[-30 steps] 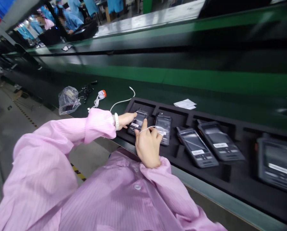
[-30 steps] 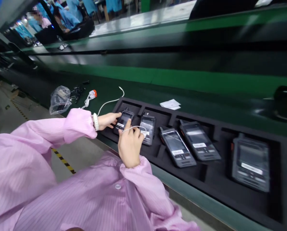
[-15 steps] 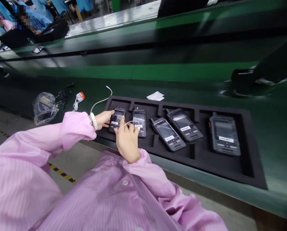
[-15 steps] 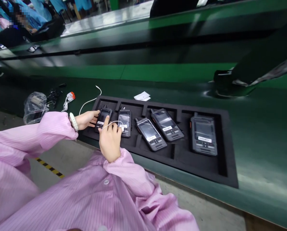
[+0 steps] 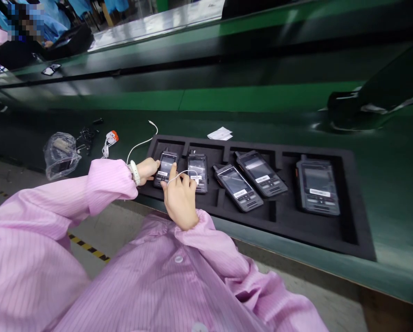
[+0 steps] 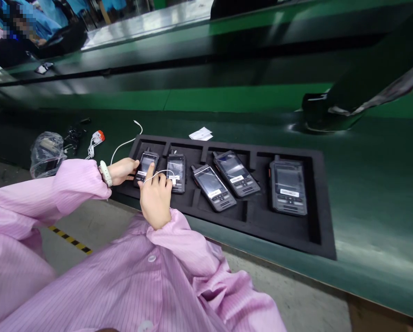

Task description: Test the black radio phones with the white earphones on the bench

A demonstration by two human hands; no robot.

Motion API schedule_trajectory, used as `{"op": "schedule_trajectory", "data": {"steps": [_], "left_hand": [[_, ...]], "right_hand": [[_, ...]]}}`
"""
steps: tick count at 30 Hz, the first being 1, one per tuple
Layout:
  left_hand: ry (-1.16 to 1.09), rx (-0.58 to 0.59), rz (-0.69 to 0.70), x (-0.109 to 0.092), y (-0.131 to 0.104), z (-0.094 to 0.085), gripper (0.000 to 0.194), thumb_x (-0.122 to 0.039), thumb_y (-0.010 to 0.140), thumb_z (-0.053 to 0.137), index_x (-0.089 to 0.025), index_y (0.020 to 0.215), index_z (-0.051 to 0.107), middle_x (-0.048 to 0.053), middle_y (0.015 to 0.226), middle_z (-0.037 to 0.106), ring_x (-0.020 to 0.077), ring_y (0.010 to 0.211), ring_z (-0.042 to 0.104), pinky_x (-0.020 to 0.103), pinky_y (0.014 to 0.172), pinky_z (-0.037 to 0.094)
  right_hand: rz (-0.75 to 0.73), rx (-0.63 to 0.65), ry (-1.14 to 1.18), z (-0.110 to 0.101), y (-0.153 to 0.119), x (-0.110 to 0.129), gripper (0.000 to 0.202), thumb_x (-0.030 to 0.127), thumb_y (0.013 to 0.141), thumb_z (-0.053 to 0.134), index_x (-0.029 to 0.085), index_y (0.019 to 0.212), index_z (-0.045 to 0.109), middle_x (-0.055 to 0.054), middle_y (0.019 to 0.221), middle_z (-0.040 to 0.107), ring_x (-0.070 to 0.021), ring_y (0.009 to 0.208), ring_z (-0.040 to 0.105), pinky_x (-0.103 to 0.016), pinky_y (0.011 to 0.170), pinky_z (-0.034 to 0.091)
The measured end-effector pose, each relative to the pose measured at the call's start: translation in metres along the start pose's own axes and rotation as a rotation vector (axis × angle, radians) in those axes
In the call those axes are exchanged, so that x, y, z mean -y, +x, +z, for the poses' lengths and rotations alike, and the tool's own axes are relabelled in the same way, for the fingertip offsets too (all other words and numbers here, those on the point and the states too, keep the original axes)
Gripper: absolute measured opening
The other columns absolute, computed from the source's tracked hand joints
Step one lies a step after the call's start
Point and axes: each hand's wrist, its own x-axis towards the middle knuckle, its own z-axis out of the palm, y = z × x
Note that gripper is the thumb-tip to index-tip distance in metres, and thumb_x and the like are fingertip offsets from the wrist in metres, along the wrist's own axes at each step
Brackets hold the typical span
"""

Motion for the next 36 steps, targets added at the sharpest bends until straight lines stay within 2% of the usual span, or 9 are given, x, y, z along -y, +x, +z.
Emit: {"op": "schedule_trajectory", "data": {"steps": [12,16,21,25,27,29,31,33,36], "left_hand": [[-0.024,0.025,0.079,0.010,0.004,0.000,0.033,-0.007,0.085,0.059,-0.019,0.056,0.051,-0.001,0.053,0.049,0.0146,0.058,0.047,0.032,0.069,0.041],[-0.100,0.061,0.134,0.016,0.004,-0.004,0.028,-0.012,0.090,0.060,-0.018,0.063,0.054,0.000,0.059,0.054,0.0142,0.060,0.049,0.030,0.070,0.042],[-0.253,0.099,0.212,0.029,-0.005,-0.007,0.029,-0.016,0.100,0.045,-0.018,0.073,0.054,0.000,0.066,0.059,0.0128,0.062,0.053,0.026,0.069,0.043],[-0.387,0.118,0.329,0.041,-0.021,-0.002,0.021,-0.019,0.103,0.040,-0.019,0.091,0.058,0.004,0.093,0.071,0.0150,0.087,0.066,0.027,0.085,0.051],[-0.478,0.165,0.423,0.047,-0.029,0.005,0.020,-0.023,0.103,0.041,-0.019,0.097,0.061,0.007,0.106,0.074,0.0179,0.102,0.068,0.031,0.094,0.052],[-0.565,0.220,0.507,0.052,-0.034,0.012,0.020,-0.026,0.102,0.045,-0.018,0.100,0.063,0.009,0.113,0.074,0.0213,0.110,0.068,0.034,0.097,0.054],[-0.617,0.230,0.549,0.056,-0.038,0.020,0.018,-0.030,0.101,0.049,-0.018,0.101,0.063,0.010,0.114,0.074,0.0235,0.114,0.068,0.036,0.098,0.055],[-0.630,0.219,0.559,0.058,-0.040,0.026,0.019,-0.035,0.098,0.054,-0.018,0.103,0.064,0.010,0.114,0.074,0.0259,0.118,0.068,0.037,0.097,0.057],[-0.627,0.221,0.566,0.061,-0.043,0.031,0.028,-0.042,0.095,0.060,-0.019,0.110,0.065,0.010,0.119,0.074,0.0288,0.125,0.066,0.039,0.100,0.056]], "right_hand": [[-0.009,-0.048,0.090,0.007,-0.002,-0.004,0.060,0.032,0.108,0.032,-0.002,0.157,0.034,-0.026,0.127,0.064,-0.0346,0.113,0.051,-0.049,0.096,0.043],[-0.017,-0.104,0.221,0.008,-0.004,-0.007,0.060,0.033,0.108,0.029,0.001,0.159,0.033,-0.026,0.133,0.062,-0.0332,0.119,0.050,-0.050,0.101,0.043],[-0.009,-0.139,0.433,0.006,-0.008,-0.009,0.064,0.035,0.109,0.024,-0.001,0.161,0.026,-0.023,0.132,0.064,-0.0324,0.123,0.048,-0.052,0.110,0.041],[-0.011,-0.203,0.649,0.005,-0.013,-0.013,0.065,0.041,0.110,0.023,0.007,0.165,0.019,-0.019,0.152,0.053,-0.0277,0.135,0.048,-0.050,0.119,0.038],[0.007,-0.206,0.754,0.004,-0.016,-0.016,0.064,0.044,0.109,0.025,0.011,0.164,0.026,-0.017,0.156,0.050,-0.0258,0.141,0.047,-0.049,0.121,0.038],[0.058,-0.195,0.863,0.001,-0.019,-0.019,0.063,0.047,0.108,0.029,0.014,0.161,0.035,-0.017,0.152,0.052,-0.0252,0.136,0.053,-0.046,0.116,0.046],[0.120,-0.163,0.984,-0.003,-0.022,-0.022,0.063,0.050,0.106,0.032,0.018,0.160,0.039,-0.017,0.146,0.055,-0.0232,0.116,0.064,-0.042,0.100,0.058],[0.151,-0.145,1.078,-0.008,-0.026,-0.025,0.062,0.052,0.105,0.036,0.022,0.158,0.043,-0.015,0.139,0.056,-0.0210,0.103,0.065,-0.039,0.086,0.063],[0.125,-0.186,1.084,-0.014,-0.031,-0.030,0.057,0.050,0.103,0.044,0.022,0.152,0.052,-0.012,0.130,0.061,-0.0227,0.114,0.061,-0.042,0.100,0.057]]}}
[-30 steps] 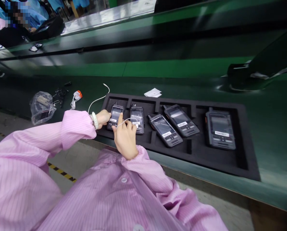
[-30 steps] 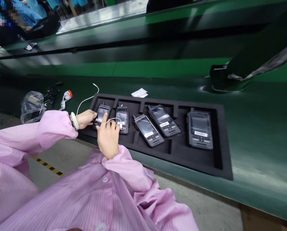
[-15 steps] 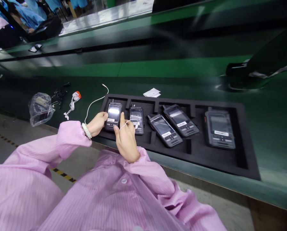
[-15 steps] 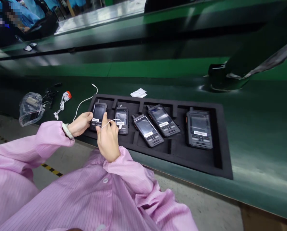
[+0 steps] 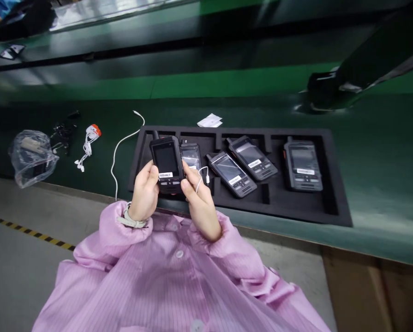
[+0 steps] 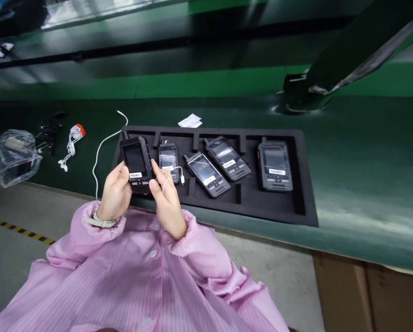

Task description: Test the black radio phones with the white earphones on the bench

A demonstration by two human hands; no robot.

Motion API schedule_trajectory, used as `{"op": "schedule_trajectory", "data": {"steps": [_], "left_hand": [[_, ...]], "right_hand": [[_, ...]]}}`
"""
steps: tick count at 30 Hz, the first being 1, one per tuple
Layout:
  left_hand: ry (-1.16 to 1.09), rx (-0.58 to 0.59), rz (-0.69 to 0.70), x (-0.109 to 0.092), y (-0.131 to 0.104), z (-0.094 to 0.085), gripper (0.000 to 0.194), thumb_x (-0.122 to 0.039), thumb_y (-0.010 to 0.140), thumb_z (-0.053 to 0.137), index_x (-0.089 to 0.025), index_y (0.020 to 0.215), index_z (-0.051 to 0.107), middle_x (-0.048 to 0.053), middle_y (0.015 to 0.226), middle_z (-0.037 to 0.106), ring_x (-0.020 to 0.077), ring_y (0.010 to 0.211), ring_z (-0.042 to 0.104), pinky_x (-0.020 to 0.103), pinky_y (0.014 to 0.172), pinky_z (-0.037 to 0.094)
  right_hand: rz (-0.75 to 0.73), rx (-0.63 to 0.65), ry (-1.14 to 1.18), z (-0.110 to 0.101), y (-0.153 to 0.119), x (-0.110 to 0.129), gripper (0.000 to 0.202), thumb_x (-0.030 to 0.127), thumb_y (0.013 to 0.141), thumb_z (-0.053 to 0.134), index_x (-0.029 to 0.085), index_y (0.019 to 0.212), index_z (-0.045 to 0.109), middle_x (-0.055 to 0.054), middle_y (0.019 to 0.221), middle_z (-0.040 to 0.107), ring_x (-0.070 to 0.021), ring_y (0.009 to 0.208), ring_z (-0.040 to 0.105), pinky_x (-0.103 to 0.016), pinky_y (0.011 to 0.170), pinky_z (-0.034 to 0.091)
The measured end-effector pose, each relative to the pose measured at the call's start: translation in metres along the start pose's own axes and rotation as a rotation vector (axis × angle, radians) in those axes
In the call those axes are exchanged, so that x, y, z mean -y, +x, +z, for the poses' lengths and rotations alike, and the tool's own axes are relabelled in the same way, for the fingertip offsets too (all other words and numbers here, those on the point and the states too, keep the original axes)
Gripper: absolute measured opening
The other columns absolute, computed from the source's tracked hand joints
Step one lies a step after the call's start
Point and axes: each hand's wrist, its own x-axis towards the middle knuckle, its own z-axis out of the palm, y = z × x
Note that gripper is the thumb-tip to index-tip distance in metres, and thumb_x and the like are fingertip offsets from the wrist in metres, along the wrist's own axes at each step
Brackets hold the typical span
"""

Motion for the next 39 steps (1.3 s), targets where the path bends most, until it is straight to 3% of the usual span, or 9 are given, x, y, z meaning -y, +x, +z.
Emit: {"op": "schedule_trajectory", "data": {"steps": [2,8,14,19,23,32,36,39], "left_hand": [[-0.022,0.024,-0.009,0.002,-0.001,0.001,0.033,-0.043,0.095,0.061,-0.019,0.117,0.066,0.010,0.123,0.074,0.0291,0.129,0.064,0.039,0.102,0.056],[-0.006,0.059,-0.043,0.017,0.002,-0.001,0.040,-0.050,0.096,0.056,-0.019,0.118,0.067,0.011,0.124,0.073,0.0293,0.131,0.062,0.039,0.104,0.055],[-0.019,0.019,-0.006,0.033,0.002,-0.005,0.038,-0.053,0.095,0.058,-0.019,0.111,0.068,0.010,0.119,0.075,0.0291,0.131,0.062,0.038,0.104,0.055],[-0.161,0.007,0.022,0.042,0.004,-0.008,0.041,-0.054,0.090,0.068,-0.018,0.107,0.070,0.010,0.115,0.077,0.0283,0.126,0.066,0.038,0.105,0.055],[-0.203,0.019,0.063,0.046,0.004,-0.011,0.043,-0.056,0.089,0.071,-0.018,0.109,0.072,0.009,0.118,0.077,0.0267,0.122,0.069,0.037,0.104,0.056],[-0.178,0.021,0.066,0.046,0.003,-0.015,0.043,-0.055,0.091,0.067,-0.019,0.114,0.071,0.009,0.119,0.077,0.0262,0.122,0.069,0.036,0.101,0.057],[-0.187,0.011,0.058,0.046,0.001,-0.016,0.041,-0.053,0.093,0.066,-0.019,0.115,0.072,0.009,0.118,0.078,0.0261,0.121,0.069,0.036,0.099,0.058],[-0.195,0.014,0.046,0.048,0.001,-0.018,0.038,-0.050,0.094,0.066,-0.020,0.116,0.072,0.009,0.120,0.077,0.0252,0.120,0.070,0.035,0.098,0.059]], "right_hand": [[-0.028,-0.033,-0.023,-0.003,-0.002,-0.001,0.056,0.049,0.103,0.045,0.019,0.150,0.055,-0.012,0.123,0.063,-0.0229,0.119,0.059,-0.043,0.108,0.051],[-0.028,-0.057,-0.109,-0.005,-0.005,-0.012,0.057,0.050,0.104,0.040,0.020,0.151,0.053,-0.011,0.122,0.064,-0.0229,0.117,0.059,-0.045,0.109,0.049],[0.118,0.020,-0.106,-0.004,-0.004,-0.020,0.059,0.047,0.103,0.037,0.020,0.155,0.048,-0.014,0.128,0.060,-0.0222,0.095,0.065,-0.041,0.080,0.060],[0.036,-0.074,-0.119,0.003,-0.001,-0.021,0.052,0.036,0.096,0.051,0.022,0.145,0.059,-0.010,0.124,0.067,-0.0241,0.108,0.063,-0.045,0.100,0.053],[0.027,-0.107,-0.075,0.006,0.002,-0.022,0.049,0.034,0.093,0.057,0.018,0.140,0.063,-0.011,0.120,0.068,-0.0246,0.105,0.064,-0.045,0.101,0.052],[0.045,0.027,-0.163,-0.007,0.002,-0.015,0.051,0.046,0.098,0.058,0.022,0.143,0.059,-0.010,0.130,0.068,-0.0240,0.105,0.067,-0.046,0.101,0.053],[-0.048,-0.026,-0.269,-0.013,-0.003,-0.001,0.040,0.044,0.105,0.048,0.022,0.135,0.063,-0.010,0.122,0.070,-0.0241,0.112,0.066,-0.045,0.103,0.054],[-0.203,-0.125,-0.327,-0.019,-0.005,0.002,0.038,0.034,0.109,0.038,0.026,0.139,0.059,-0.010,0.130,0.067,-0.0248,0.116,0.066,-0.048,0.103,0.054]]}}
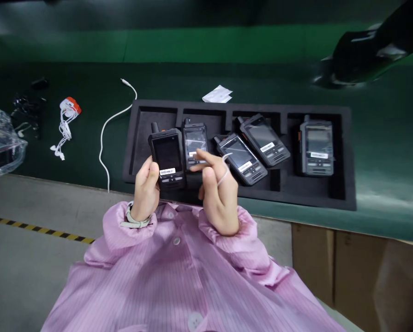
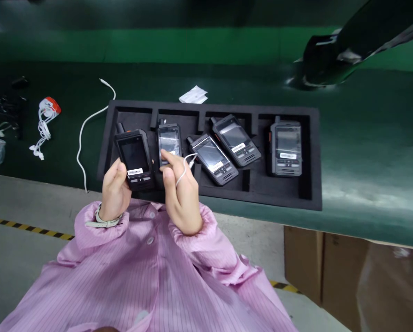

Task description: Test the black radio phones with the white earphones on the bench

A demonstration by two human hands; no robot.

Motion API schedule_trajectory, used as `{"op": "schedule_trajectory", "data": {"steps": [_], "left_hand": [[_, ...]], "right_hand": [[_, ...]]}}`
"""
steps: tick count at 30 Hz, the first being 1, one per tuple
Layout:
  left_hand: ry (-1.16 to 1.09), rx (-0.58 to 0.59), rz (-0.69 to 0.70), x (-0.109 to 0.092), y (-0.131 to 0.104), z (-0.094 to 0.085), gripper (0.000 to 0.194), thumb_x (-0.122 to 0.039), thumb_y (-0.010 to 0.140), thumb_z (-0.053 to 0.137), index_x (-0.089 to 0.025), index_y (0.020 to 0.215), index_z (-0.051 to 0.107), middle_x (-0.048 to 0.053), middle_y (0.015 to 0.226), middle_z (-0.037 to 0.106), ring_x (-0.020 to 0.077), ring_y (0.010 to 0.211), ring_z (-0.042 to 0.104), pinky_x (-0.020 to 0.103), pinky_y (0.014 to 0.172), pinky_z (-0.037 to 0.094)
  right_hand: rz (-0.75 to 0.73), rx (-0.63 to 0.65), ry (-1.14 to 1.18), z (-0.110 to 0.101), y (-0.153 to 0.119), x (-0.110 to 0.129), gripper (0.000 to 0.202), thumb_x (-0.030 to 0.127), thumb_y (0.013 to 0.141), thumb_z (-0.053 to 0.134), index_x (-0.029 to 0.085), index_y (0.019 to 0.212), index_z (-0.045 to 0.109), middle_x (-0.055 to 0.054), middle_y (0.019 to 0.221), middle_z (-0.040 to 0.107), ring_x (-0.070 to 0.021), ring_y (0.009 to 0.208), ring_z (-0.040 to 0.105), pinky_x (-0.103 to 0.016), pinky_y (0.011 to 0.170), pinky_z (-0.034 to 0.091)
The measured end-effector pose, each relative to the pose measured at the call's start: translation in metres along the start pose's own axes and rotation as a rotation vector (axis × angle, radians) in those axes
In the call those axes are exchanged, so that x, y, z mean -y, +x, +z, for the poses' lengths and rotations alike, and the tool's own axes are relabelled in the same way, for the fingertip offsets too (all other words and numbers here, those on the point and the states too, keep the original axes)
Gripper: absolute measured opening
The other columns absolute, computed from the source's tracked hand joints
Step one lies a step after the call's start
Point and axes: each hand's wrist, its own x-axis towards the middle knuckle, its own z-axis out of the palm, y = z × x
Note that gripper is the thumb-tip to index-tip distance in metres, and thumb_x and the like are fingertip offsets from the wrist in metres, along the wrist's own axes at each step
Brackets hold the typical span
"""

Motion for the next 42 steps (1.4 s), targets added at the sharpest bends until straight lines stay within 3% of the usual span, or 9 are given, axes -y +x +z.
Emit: {"op": "schedule_trajectory", "data": {"steps": [5,9,14,21,28,32,36,42], "left_hand": [[0.054,0.030,-0.010,0.003,0.001,-0.005,0.042,-0.053,0.094,0.065,-0.019,0.118,0.072,0.010,0.123,0.076,0.0245,0.116,0.071,0.035,0.097,0.058],[0.130,0.056,-0.004,0.005,0.001,-0.011,0.043,-0.054,0.097,0.059,-0.020,0.122,0.070,0.009,0.131,0.073,0.0243,0.122,0.068,0.036,0.105,0.054],[0.229,0.084,0.026,0.010,0.000,-0.018,0.041,-0.050,0.101,0.053,-0.022,0.127,0.069,0.008,0.138,0.069,0.0243,0.131,0.063,0.037,0.113,0.046],[0.305,0.063,0.047,0.009,0.000,-0.018,0.043,-0.056,0.100,0.053,-0.022,0.122,0.070,0.007,0.121,0.075,0.0227,0.118,0.068,0.036,0.104,0.053],[0.260,0.013,-0.002,0.009,0.000,-0.016,0.040,-0.056,0.098,0.056,-0.022,0.113,0.072,0.006,0.112,0.076,0.0202,0.104,0.071,0.032,0.090,0.057],[0.124,-0.017,-0.033,0.004,-0.001,-0.009,0.037,-0.054,0.094,0.064,-0.020,0.104,0.073,0.005,0.105,0.078,0.0205,0.102,0.072,0.031,0.087,0.059],[0.015,-0.022,-0.116,-0.003,-0.001,-0.004,0.038,-0.055,0.089,0.071,-0.018,0.096,0.072,0.007,0.098,0.079,0.0231,0.100,0.075,0.036,0.089,0.061],[-0.014,0.026,-0.149,-0.010,-0.004,-0.004,0.039,-0.055,0.090,0.068,-0.017,0.098,0.071,0.009,0.095,0.081,0.0262,0.102,0.077,0.041,0.093,0.062]], "right_hand": [[-0.420,-0.011,-0.167,-0.009,0.003,-0.011,0.038,0.027,0.105,0.042,0.028,0.142,0.054,-0.009,0.135,0.068,-0.0283,0.119,0.058,-0.052,0.099,0.052],[-0.551,0.026,-0.275,-0.013,0.004,-0.014,0.031,0.022,0.103,0.043,0.024,0.131,0.057,-0.008,0.125,0.075,-0.0259,0.100,0.058,-0.044,0.082,0.052],[-0.575,0.058,-0.315,-0.012,0.001,-0.010,0.028,0.017,0.100,0.042,0.024,0.122,0.058,-0.005,0.119,0.077,-0.0243,0.092,0.062,-0.043,0.081,0.052],[-0.670,0.065,-0.350,-0.012,0.002,-0.013,0.026,0.013,0.096,0.040,0.024,0.106,0.061,-0.003,0.104,0.079,-0.0202,0.076,0.061,-0.037,0.066,0.054],[-0.693,0.142,-0.302,-0.011,0.000,-0.022,0.026,0.016,0.092,0.047,0.025,0.106,0.067,-0.003,0.108,0.079,-0.0221,0.078,0.061,-0.039,0.067,0.053],[-0.598,0.198,-0.340,-0.007,-0.002,-0.028,0.028,0.022,0.094,0.046,0.030,0.102,0.071,-0.001,0.107,0.080,-0.0234,0.078,0.062,-0.041,0.067,0.055],[-0.488,0.263,-0.279,-0.005,-0.007,-0.033,0.029,0.028,0.097,0.044,0.032,0.105,0.072,-0.002,0.109,0.079,-0.0257,0.090,0.066,-0.045,0.077,0.058],[-0.585,0.266,-0.125,-0.004,-0.015,-0.029,0.030,0.028,0.099,0.043,0.033,0.120,0.065,-0.003,0.120,0.077,-0.0266,0.099,0.070,-0.048,0.079,0.059]]}}
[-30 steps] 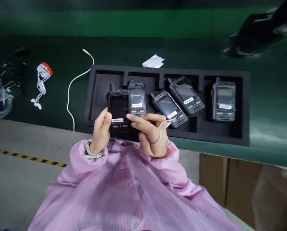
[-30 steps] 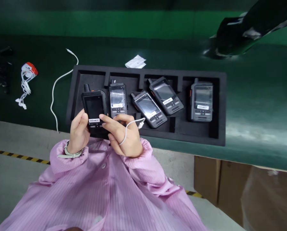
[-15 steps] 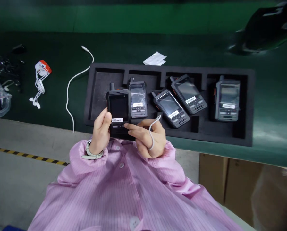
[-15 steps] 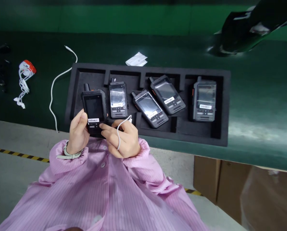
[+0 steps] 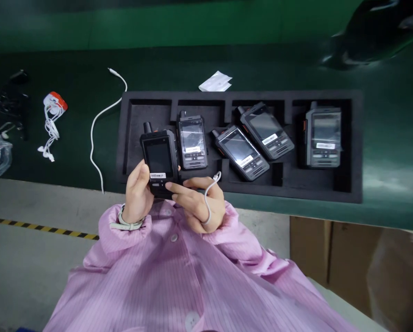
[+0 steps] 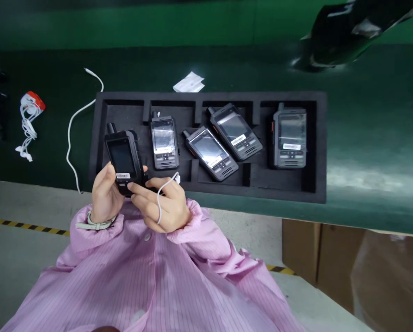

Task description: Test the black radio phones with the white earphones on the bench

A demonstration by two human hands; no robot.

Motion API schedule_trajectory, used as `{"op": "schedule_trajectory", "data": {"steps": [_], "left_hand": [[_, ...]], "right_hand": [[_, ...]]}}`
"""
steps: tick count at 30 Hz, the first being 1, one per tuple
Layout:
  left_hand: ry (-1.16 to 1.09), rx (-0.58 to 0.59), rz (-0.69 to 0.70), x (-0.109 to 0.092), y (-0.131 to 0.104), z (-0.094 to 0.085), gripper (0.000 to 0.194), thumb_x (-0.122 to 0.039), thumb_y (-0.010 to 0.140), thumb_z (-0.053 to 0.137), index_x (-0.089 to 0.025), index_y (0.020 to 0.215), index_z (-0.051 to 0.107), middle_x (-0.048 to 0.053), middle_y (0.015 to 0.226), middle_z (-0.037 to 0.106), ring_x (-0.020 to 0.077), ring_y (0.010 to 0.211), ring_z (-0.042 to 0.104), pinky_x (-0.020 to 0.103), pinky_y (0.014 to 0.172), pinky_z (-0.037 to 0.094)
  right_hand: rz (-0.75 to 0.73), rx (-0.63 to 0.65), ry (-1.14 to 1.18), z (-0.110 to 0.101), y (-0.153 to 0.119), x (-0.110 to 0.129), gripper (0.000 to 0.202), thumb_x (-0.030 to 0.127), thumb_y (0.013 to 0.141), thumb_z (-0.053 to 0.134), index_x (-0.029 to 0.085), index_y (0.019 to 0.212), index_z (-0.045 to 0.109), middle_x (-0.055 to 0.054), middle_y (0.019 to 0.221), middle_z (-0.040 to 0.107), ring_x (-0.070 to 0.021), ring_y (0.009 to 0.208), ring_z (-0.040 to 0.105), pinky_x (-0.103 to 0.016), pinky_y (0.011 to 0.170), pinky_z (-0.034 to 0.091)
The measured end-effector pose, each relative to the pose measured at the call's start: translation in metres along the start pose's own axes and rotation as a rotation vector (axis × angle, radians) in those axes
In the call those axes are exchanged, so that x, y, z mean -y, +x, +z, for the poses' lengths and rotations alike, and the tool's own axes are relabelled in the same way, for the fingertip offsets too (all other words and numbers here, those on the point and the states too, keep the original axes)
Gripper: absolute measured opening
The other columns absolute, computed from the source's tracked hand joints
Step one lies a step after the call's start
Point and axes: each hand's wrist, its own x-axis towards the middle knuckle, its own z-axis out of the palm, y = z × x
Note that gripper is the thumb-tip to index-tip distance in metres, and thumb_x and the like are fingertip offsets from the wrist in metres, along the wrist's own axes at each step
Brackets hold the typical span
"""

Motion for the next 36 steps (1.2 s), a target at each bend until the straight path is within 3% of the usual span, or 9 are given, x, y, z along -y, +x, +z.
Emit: {"op": "schedule_trajectory", "data": {"steps": [4,7,9,11,14,17,20,25,36], "left_hand": [[0.017,0.023,-0.020,-0.001,-0.001,-0.002,0.042,-0.057,0.091,0.066,-0.016,0.101,0.070,0.011,0.097,0.081,0.0280,0.105,0.077,0.042,0.093,0.063],[0.011,0.028,-0.021,0.000,-0.001,-0.005,0.042,-0.058,0.091,0.066,-0.017,0.099,0.071,0.010,0.096,0.082,0.0286,0.106,0.077,0.043,0.092,0.064],[0.004,0.028,-0.019,0.000,0.000,-0.006,0.040,-0.057,0.092,0.065,-0.018,0.099,0.072,0.010,0.094,0.082,0.0284,0.105,0.077,0.044,0.093,0.064],[0.001,0.031,-0.015,0.001,0.000,-0.007,0.041,-0.057,0.092,0.065,-0.018,0.101,0.072,0.010,0.094,0.081,0.0284,0.106,0.077,0.044,0.093,0.063],[0.008,0.031,-0.005,0.003,0.000,-0.006,0.043,-0.057,0.091,0.067,-0.017,0.105,0.072,0.011,0.097,0.081,0.0285,0.108,0.076,0.043,0.095,0.063],[0.013,0.002,0.036,0.005,0.000,-0.005,0.040,-0.055,0.088,0.071,-0.018,0.103,0.073,0.009,0.099,0.080,0.0272,0.109,0.075,0.041,0.096,0.062],[0.019,-0.021,0.070,0.008,0.001,-0.006,0.037,-0.054,0.086,0.074,-0.019,0.099,0.075,0.007,0.099,0.080,0.0262,0.107,0.075,0.039,0.095,0.061],[0.050,0.013,0.112,0.014,0.000,-0.011,0.037,-0.051,0.094,0.066,-0.020,0.109,0.076,0.008,0.107,0.079,0.0239,0.109,0.073,0.036,0.095,0.060],[0.107,0.037,0.120,0.018,0.001,-0.017,0.038,-0.050,0.097,0.060,-0.021,0.117,0.074,0.009,0.116,0.077,0.0242,0.112,0.071,0.035,0.095,0.059]], "right_hand": [[-0.045,-0.205,-0.071,0.004,0.006,0.013,0.031,0.023,0.101,0.041,0.031,0.121,0.063,-0.006,0.109,0.076,-0.0232,0.092,0.068,-0.041,0.070,0.058],[0.219,-0.411,-0.062,0.009,0.013,0.024,0.034,0.019,0.100,0.041,0.031,0.127,0.060,-0.008,0.104,0.068,-0.0207,0.080,0.066,-0.038,0.062,0.056],[0.455,-0.439,0.026,0.011,0.017,0.028,0.035,0.021,0.100,0.046,0.030,0.132,0.057,-0.009,0.111,0.063,-0.0180,0.074,0.061,-0.036,0.059,0.053],[0.596,-0.357,0.133,0.010,0.021,0.029,0.042,0.025,0.097,0.054,0.030,0.139,0.052,-0.008,0.118,0.059,-0.0145,0.069,0.054,-0.034,0.058,0.052],[0.668,-0.160,0.242,0.009,0.027,0.025,0.059,0.026,0.092,0.062,0.028,0.148,0.044,-0.008,0.123,0.056,-0.0116,0.067,0.050,-0.033,0.063,0.055],[0.689,-0.048,0.265,0.010,0.032,0.019,0.053,0.025,0.088,0.061,0.023,0.140,0.050,-0.006,0.110,0.060,-0.0144,0.074,0.054,-0.032,0.067,0.055],[0.700,-0.039,0.296,0.011,0.035,0.017,0.041,0.025,0.087,0.061,0.022,0.128,0.056,-0.005,0.101,0.062,-0.0177,0.083,0.058,-0.033,0.071,0.054],[0.814,0.009,0.434,0.009,0.036,0.015,0.038,0.024,0.087,0.060,0.022,0.125,0.055,-0.006,0.103,0.064,-0.0201,0.090,0.063,-0.034,0.073,0.054],[0.823,0.056,0.528,0.006,0.033,0.002,0.036,0.028,0.089,0.063,0.024,0.124,0.055,-0.004,0.104,0.067,-0.0178,0.084,0.063,-0.034,0.076,0.058]]}}
